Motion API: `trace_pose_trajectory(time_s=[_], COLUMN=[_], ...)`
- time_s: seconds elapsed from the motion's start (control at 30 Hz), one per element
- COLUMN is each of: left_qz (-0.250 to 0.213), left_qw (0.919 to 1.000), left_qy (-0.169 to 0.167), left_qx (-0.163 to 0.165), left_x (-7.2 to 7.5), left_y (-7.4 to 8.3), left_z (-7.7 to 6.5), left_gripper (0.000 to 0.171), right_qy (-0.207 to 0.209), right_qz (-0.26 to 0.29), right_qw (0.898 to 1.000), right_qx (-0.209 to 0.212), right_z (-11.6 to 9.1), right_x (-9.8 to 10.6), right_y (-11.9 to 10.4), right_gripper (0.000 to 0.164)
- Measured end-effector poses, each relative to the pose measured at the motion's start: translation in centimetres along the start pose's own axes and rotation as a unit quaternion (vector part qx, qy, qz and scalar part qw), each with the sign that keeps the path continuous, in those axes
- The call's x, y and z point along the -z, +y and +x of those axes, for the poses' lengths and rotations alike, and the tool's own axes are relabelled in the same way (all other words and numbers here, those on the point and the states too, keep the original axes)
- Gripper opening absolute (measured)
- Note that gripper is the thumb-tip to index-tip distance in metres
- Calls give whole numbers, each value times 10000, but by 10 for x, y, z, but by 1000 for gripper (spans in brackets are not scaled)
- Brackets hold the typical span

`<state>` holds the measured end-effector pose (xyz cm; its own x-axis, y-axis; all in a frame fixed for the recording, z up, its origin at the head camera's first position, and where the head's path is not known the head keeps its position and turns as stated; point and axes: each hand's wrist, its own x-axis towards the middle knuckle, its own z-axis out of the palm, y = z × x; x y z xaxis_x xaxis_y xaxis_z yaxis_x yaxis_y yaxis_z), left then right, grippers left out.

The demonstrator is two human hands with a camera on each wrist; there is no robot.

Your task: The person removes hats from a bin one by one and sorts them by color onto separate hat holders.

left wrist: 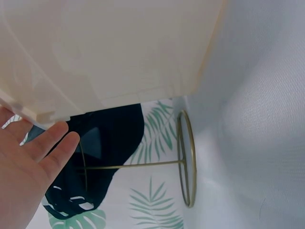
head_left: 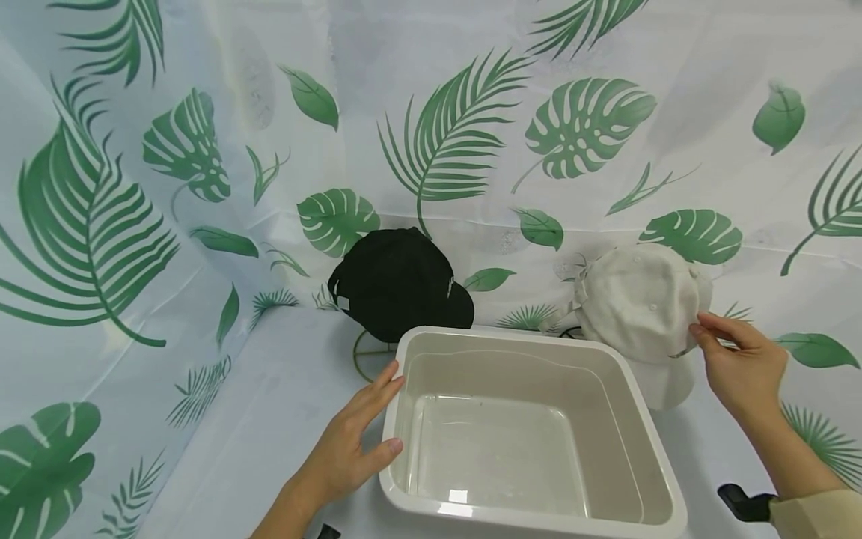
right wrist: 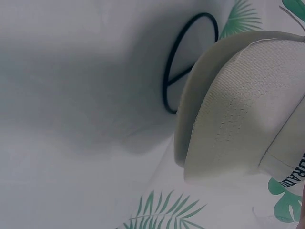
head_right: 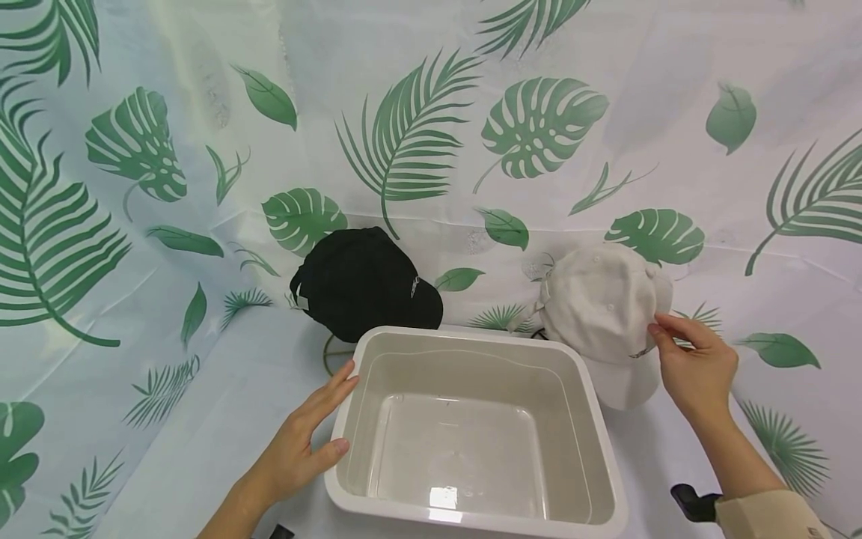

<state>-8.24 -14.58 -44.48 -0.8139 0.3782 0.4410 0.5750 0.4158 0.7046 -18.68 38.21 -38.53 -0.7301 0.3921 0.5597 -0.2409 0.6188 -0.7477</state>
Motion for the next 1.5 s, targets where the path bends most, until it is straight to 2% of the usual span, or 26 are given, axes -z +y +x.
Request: trace_pose_trajectory(time_s=[0.37, 0.63, 0.87, 1.27, 1.37, 1.5], left_qz=[142, 83, 64, 145, 135, 165], left_qw=[9998, 10000, 10000, 9998, 9998, 9995], left_qy=[19, -7, -26, -13, -8, 46], left_qx=[-101, -37, -11, -117, -161, -281], left_x=[-1, 0, 0, 1, 2, 3], left_y=[-6, -4, -4, -5, -5, -5], left_z=[-2, -1, -1, 0, 1, 1], left_gripper=[71, 71, 72, 71, 71, 73], right_qy=[-20, -69, -115, -84, -113, -268], right_qz=[-4, -58, -105, -35, -58, -373], right_qw=[10000, 9999, 9998, 10000, 9999, 9986], right_qx=[22, 62, -104, 40, -100, -269], right_z=[-2, -2, -2, -1, 0, 1], right_x=[-2, -1, 0, 2, 5, 9], right_y=[0, -1, -1, -1, -1, -3], right_gripper=[23, 23, 23, 23, 24, 28])
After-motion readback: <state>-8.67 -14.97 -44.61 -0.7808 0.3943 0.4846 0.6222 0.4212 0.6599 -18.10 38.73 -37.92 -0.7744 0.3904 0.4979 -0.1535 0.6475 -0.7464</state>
